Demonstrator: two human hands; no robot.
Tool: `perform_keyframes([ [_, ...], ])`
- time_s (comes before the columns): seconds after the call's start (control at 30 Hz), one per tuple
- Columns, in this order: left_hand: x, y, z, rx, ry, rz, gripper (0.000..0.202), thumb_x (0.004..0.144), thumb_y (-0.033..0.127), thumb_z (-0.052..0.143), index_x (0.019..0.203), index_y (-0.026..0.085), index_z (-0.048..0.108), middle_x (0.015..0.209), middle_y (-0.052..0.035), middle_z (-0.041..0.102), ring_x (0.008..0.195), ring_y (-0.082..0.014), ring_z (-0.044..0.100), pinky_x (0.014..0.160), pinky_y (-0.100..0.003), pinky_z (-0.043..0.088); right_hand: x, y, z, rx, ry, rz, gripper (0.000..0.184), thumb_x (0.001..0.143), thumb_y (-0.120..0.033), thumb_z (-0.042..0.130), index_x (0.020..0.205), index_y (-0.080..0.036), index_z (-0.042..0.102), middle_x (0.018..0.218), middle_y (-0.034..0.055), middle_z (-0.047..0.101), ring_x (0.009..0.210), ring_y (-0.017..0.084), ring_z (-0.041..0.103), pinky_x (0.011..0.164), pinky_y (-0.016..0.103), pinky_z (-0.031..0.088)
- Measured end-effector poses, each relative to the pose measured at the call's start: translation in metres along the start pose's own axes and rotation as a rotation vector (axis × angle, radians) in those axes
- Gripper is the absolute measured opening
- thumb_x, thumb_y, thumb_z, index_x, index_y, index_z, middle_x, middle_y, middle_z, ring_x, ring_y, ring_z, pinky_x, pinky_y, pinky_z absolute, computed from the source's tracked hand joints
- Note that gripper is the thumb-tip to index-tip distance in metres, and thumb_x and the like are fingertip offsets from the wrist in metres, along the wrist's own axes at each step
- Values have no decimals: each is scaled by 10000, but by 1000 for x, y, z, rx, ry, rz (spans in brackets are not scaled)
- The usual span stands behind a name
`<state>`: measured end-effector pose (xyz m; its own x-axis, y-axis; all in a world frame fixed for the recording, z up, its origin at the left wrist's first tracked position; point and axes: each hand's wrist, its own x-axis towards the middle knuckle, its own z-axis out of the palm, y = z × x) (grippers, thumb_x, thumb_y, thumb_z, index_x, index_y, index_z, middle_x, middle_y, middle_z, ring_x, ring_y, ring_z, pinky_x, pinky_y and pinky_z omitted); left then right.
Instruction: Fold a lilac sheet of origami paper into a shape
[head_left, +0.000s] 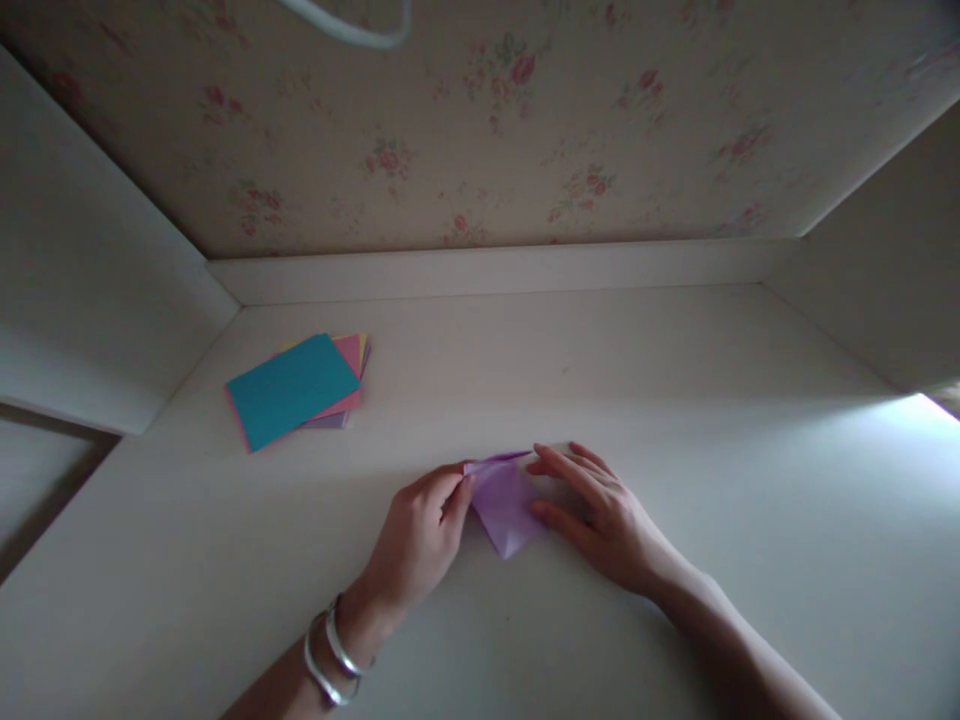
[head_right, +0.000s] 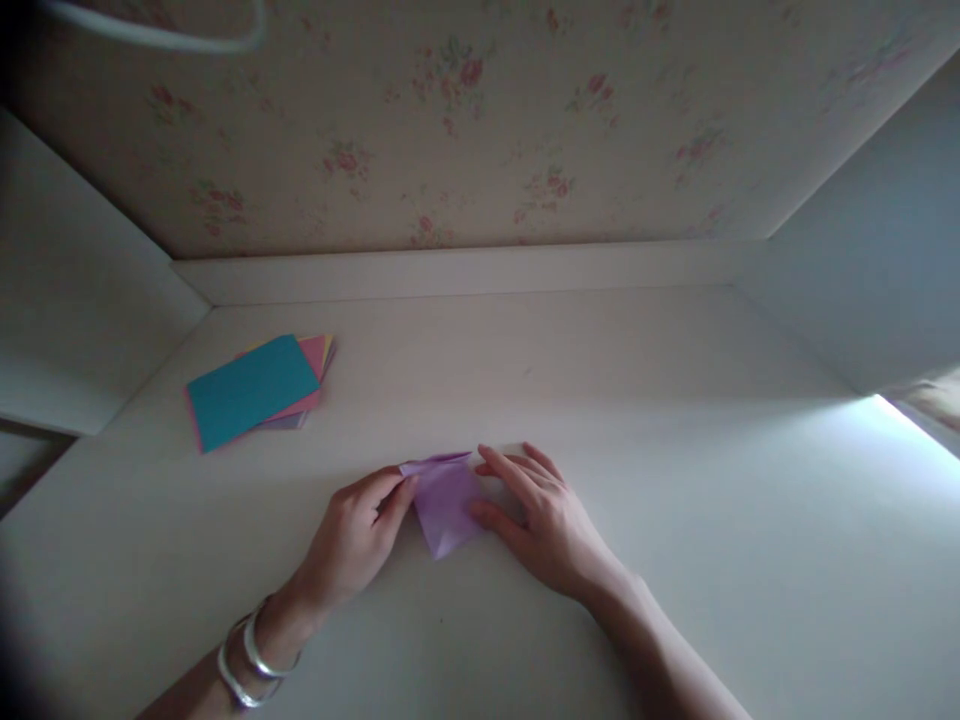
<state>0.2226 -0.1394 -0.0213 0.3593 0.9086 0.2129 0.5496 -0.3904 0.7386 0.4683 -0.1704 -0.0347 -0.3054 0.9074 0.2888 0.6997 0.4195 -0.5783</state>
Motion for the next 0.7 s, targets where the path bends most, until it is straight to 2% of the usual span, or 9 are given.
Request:
perform_keyframes([
  [0.1, 1, 4, -4, -29, 3, -183, 326, 1004, 344, 489, 754, 169, 607, 583, 35, 541, 508, -105, 490, 523, -224, 356, 1, -4, 3, -8, -17, 6, 568, 921, -370, 667, 1428, -279, 427, 1200, 67, 716, 1147, 268, 645, 1124, 603, 347],
  [0.17, 2, 4, -4, -113, -5, -294, 380, 984, 414, 503, 694, 174, 549, 546, 54, 434, 496, -98, 406, 489, -220, 284, 1, -6, 5, -9, -19, 17, 566, 905, -354, 687, 1411, -275, 445, 1178, 64, 723, 1137, 266, 648, 1127, 607, 337],
  [0.23, 3, 4, -3, -271, -12, -390, 409, 954, 463, 534, 663, 177, 502, 567, 53, 399, 532, -101, 384, 499, -210, 274, 1, -8, 6, 1, -16, 35, 547, 902, -332, 687, 1396, -269, 461, 1157, 64, 728, 1119, 260, 657, 1128, 615, 328],
  [0.37, 5, 4, 0, -568, -24, -495, 390, 897, 509, 593, 702, 177, 532, 653, 19, 510, 626, -135, 491, 580, -213, 397, 1, -13, 6, 89, 0, 122, 474, 925, -319, 646, 1370, -262, 492, 1066, 52, 741, 1044, 245, 690, 1146, 630, 287],
  [0.43, 5, 6, 0, -659, -21, -543, 386, 854, 524, 642, 709, 174, 564, 673, 2, 558, 653, -156, 537, 623, -237, 454, 1, -16, 6, 172, 7, 190, 405, 949, -319, 601, 1341, -261, 519, 951, 29, 739, 996, 234, 699, 1127, 598, 341],
  [0.57, 4, 8, -1, -804, -8, -640, 375, 786, 498, 733, 680, 165, 595, 688, -7, 601, 684, -167, 575, 703, -279, 518, 1, -19, 7, 310, 43, 307, 350, 961, -347, 567, 1300, -260, 543, 927, 36, 716, 901, 208, 695, 903, 423, 551],
  [0.7, 3, 9, -1, -885, -15, -676, 344, 784, 478, 752, 729, 157, 640, 760, -35, 664, 763, -192, 631, 773, -327, 553, 0, -18, 10, 450, 50, 412, 315, 953, -373, 584, 1248, -262, 563, 921, 34, 703, 819, 176, 682, 721, 302, 560],
])
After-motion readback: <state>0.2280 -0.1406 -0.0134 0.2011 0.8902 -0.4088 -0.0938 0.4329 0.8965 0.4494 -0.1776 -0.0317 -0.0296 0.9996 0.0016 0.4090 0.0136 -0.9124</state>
